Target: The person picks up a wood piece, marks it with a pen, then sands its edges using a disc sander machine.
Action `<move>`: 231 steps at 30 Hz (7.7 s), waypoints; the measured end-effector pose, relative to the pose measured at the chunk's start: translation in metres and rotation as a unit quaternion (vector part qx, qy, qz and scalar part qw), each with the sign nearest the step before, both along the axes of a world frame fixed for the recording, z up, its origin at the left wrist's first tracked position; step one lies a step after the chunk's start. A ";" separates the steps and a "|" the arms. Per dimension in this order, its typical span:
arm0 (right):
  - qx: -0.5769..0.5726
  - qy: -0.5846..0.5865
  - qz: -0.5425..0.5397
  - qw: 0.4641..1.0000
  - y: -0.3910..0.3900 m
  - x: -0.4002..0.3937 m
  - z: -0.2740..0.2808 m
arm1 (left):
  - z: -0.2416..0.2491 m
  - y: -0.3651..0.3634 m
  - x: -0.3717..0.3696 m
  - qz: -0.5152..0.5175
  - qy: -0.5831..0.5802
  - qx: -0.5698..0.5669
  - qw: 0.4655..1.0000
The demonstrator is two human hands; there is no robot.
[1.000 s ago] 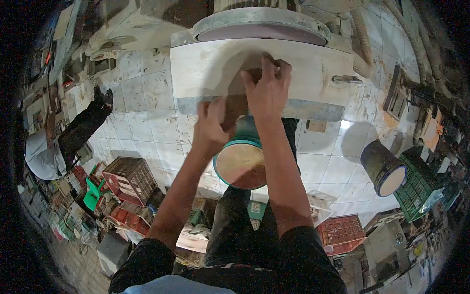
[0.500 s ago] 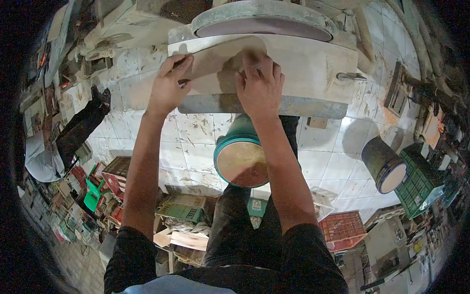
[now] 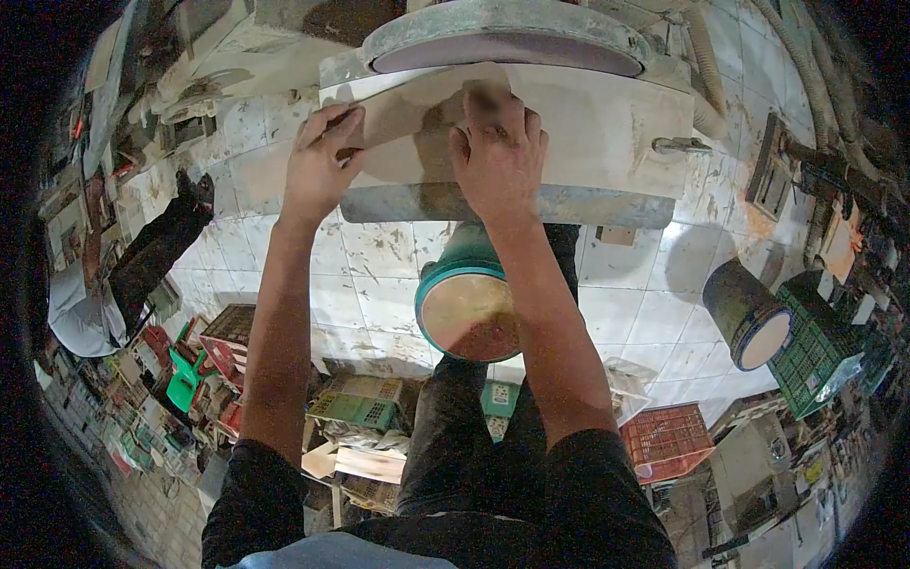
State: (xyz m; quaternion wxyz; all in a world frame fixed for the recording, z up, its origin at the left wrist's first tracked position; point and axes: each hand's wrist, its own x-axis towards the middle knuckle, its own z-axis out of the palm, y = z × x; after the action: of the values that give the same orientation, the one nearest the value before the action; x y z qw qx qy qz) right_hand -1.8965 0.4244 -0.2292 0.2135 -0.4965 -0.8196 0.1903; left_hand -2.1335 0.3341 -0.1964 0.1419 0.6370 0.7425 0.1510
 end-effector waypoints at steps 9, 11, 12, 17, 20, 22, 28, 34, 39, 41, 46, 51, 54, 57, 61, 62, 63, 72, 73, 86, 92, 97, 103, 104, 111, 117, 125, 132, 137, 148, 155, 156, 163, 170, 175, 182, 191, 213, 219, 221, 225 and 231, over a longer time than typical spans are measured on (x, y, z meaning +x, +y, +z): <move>0.001 -0.024 0.018 1.000 0.010 0.011 0.005 | 0.000 -0.030 0.051 0.043 -0.009 -0.009 0.999; 0.001 -0.041 0.021 0.999 0.013 0.014 0.006 | -0.001 -0.035 0.067 0.058 -0.007 -0.010 0.998; 0.000 -0.048 0.023 0.999 0.015 0.015 0.006 | -0.001 -0.037 0.075 0.072 -0.005 -0.011 0.997; -0.003 -0.050 0.042 0.998 0.023 0.020 0.007 | -0.005 -0.044 0.120 0.137 -0.020 -0.004 0.990; 0.002 -0.046 0.047 0.998 0.026 0.022 0.007 | -0.010 -0.050 0.145 0.166 -0.033 0.012 0.986; 0.013 -0.046 0.057 0.997 0.028 0.023 0.007 | -0.012 -0.050 0.161 0.175 -0.032 0.012 0.984; -0.008 -0.060 0.084 0.995 0.032 0.026 0.013 | -0.017 -0.047 0.211 0.236 -0.015 0.033 0.971; -0.117 0.206 0.017 0.971 0.000 0.056 0.024 | 0.013 -0.063 0.247 0.296 -0.173 -0.006 0.939; -0.347 0.283 -0.063 0.892 -0.032 0.068 0.040 | 0.029 -0.086 0.225 0.317 -0.714 -0.097 0.617; -0.303 0.265 -0.072 0.913 -0.033 0.062 0.035 | 0.032 -0.085 0.218 0.374 -0.787 -0.164 0.463; -0.250 0.229 -0.113 0.934 -0.030 0.053 0.018 | 0.020 -0.089 0.213 0.360 -0.688 -0.091 0.623; -0.240 0.185 -0.118 0.946 -0.020 0.045 0.018 | 0.024 -0.069 0.204 0.271 -0.213 -0.090 0.934; -0.068 0.046 -0.018 0.996 -0.011 0.049 0.011 | 0.004 -0.068 0.166 0.197 -0.124 -0.041 0.972; -0.074 -0.006 0.026 0.997 -0.005 0.044 0.007 | 0.000 -0.060 0.123 0.121 0.002 -0.029 0.992; -0.057 -0.031 0.025 0.998 -0.004 0.030 0.005 | 0.004 -0.046 0.072 0.086 0.035 -0.034 0.995; -0.052 -0.034 0.026 0.998 -0.004 0.026 0.004 | 0.006 -0.041 0.062 0.075 0.048 -0.040 0.995; -0.047 -0.038 0.026 0.998 -0.004 0.023 0.003 | 0.007 -0.037 0.053 0.064 0.061 -0.045 0.995; -0.042 -0.042 0.013 0.998 0.000 0.013 0.000 | 0.011 -0.034 0.048 0.062 0.022 -0.044 0.997; -0.042 -0.043 0.012 0.998 0.000 0.014 0.000 | 0.011 -0.036 0.054 0.074 0.016 -0.055 0.996; -0.027 -0.035 0.023 0.999 0.019 0.024 0.000 | -0.009 -0.059 0.150 0.192 -0.009 -0.014 0.981; -0.103 0.052 0.032 0.993 0.027 0.034 0.006 | -0.001 -0.059 0.202 0.263 -0.106 -0.019 0.959; -0.354 0.317 -0.062 0.878 0.016 0.046 0.028 | 0.023 -0.084 0.232 0.324 -0.212 -0.017 0.922; -0.423 0.386 0.006 0.820 0.003 0.052 0.056 | 0.042 -0.109 0.242 0.324 -0.205 0.028 0.923; -0.434 0.403 0.012 0.806 0.002 0.051 0.058 | 0.045 -0.110 0.242 0.326 -0.205 0.030 0.922; -0.423 0.440 0.036 0.791 -0.006 0.043 0.067 | 0.055 -0.116 0.235 0.328 -0.198 0.049 0.922; -0.442 0.460 0.036 0.769 -0.014 0.038 0.070 | 0.050 -0.126 0.228 0.327 -0.178 0.052 0.927; -0.433 0.435 -0.016 0.790 -0.024 0.034 0.069 | 0.049 -0.124 0.227 0.370 -0.258 0.013 0.892; -0.393 0.281 0.057 0.874 -0.082 0.076 0.067 | 0.048 -0.102 0.208 0.356 -0.514 -0.020 0.780; -0.383 0.099 0.114 0.911 -0.124 0.111 0.094 | 0.063 -0.063 0.188 0.309 -0.434 -0.159 0.832; -0.149 0.118 0.005 0.982 -0.076 0.072 0.040 | 0.044 -0.037 0.103 0.058 -0.126 -0.105 0.985; -0.051 -0.032 -0.001 0.998 -0.014 0.021 0.004 | 0.009 -0.006 0.027 -0.051 -0.007 -0.048 0.998; -0.033 -0.010 -0.005 0.999 -0.014 0.018 0.001 | 0.007 -0.004 0.021 -0.071 0.032 -0.025 0.997; -0.020 0.026 0.000 0.999 -0.009 0.006 -0.005 | 0.002 0.002 0.003 -0.042 0.058 -0.001 0.997; -0.005 0.031 0.016 0.999 -0.002 0.006 -0.004 | 0.005 -0.008 0.014 -0.017 0.044 -0.024 0.999; -0.030 0.025 0.016 0.999 0.003 0.009 -0.001 | 0.003 -0.024 0.037 0.005 0.023 -0.022 0.999; -0.023 0.030 0.054 0.998 0.014 0.018 -0.004 | -0.001 -0.038 0.083 0.063 -0.016 -0.003 0.998; -0.041 0.014 0.125 0.991 0.037 0.033 -0.001 | -0.001 -0.039 0.144 0.159 -0.024 -0.022 0.987; -0.350 0.445 0.068 0.822 -0.052 0.063 0.188 | 0.127 -0.123 0.195 0.253 -0.909 -0.058 0.325; -0.286 0.510 0.120 0.803 -0.051 0.060 0.335 | 0.231 -0.111 0.167 -0.017 -0.929 -0.056 0.366; -0.246 0.522 0.159 0.801 -0.055 0.061 0.379 | 0.267 -0.117 0.162 -0.038 -0.933 -0.075 0.351; -0.253 0.492 0.246 0.796 -0.066 0.072 0.450 | 0.339 -0.135 0.154 -0.068 -0.926 -0.069 0.364; -0.130 0.544 0.309 0.769 -0.103 0.059 0.518 | 0.382 -0.154 0.149 -0.186 -0.900 -0.030 0.394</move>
State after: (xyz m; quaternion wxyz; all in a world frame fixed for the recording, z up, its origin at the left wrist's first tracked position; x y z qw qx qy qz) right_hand -1.8376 0.3219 0.2891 0.4868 -0.0530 -0.6431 0.5888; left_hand -1.9845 0.1796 0.1857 0.7711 0.2491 0.0505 0.5837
